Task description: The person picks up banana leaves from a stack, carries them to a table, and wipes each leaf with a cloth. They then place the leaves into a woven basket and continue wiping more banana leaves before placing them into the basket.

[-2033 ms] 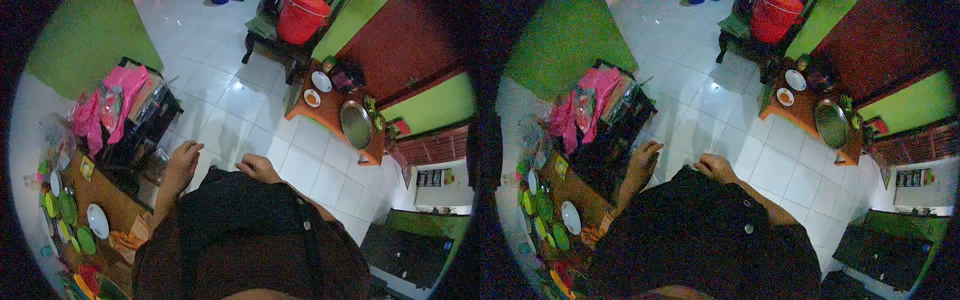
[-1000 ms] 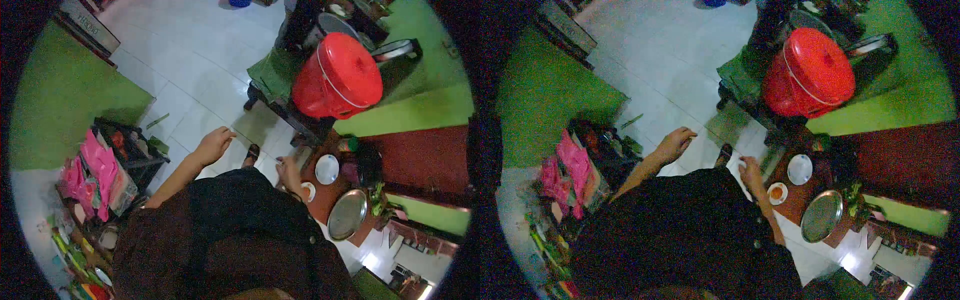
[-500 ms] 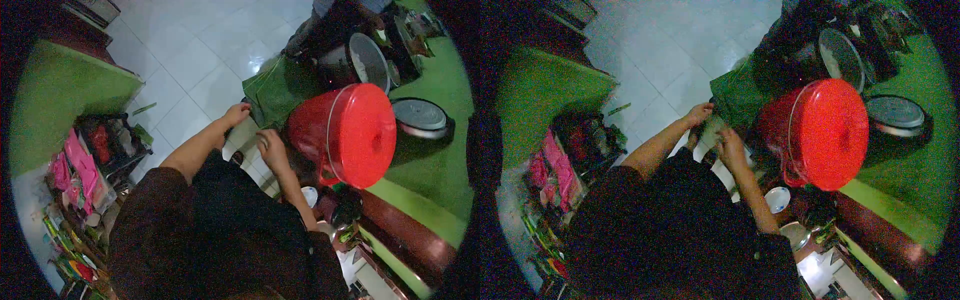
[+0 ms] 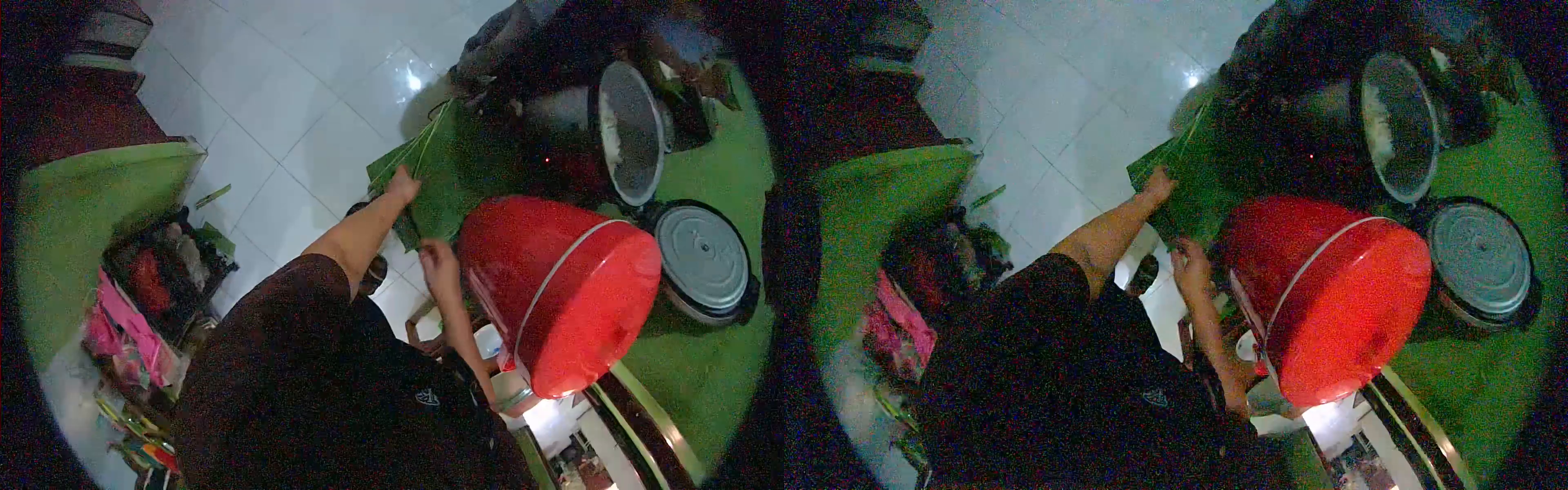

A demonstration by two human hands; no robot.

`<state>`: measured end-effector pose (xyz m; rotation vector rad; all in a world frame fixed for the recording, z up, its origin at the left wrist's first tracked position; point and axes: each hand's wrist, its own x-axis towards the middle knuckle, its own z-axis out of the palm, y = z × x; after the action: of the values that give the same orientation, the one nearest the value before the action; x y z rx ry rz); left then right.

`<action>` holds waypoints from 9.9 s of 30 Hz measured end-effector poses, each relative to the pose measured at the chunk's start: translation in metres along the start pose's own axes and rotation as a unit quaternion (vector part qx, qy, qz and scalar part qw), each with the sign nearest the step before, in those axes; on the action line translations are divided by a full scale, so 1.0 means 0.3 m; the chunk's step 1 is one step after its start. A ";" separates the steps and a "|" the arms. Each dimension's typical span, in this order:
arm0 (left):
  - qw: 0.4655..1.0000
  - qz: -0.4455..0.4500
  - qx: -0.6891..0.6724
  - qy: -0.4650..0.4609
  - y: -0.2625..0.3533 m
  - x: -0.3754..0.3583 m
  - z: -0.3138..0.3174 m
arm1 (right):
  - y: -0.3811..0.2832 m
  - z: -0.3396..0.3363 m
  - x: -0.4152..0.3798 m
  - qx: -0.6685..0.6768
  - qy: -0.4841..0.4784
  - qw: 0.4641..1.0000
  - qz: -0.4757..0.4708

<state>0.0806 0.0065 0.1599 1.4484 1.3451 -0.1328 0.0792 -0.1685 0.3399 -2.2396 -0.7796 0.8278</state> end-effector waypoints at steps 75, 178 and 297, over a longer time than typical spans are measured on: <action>0.972 0.101 0.214 0.017 0.057 -0.033 -0.081 | 0.126 -0.135 -0.069 -0.053 0.087 0.989 0.105; 0.521 0.256 -0.472 0.664 -2.890 -4.418 -1.568 | -1.432 2.470 -3.307 -0.164 -0.422 0.505 -0.735; 0.748 -0.229 0.160 0.603 -3.572 -3.836 -1.599 | -1.090 2.453 -3.833 -0.332 -0.310 0.389 -0.801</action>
<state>-1.3967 -0.6333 0.4935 1.4489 2.8615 0.3576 -1.2701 -0.5095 0.5225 -0.3115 -3.1267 0.1226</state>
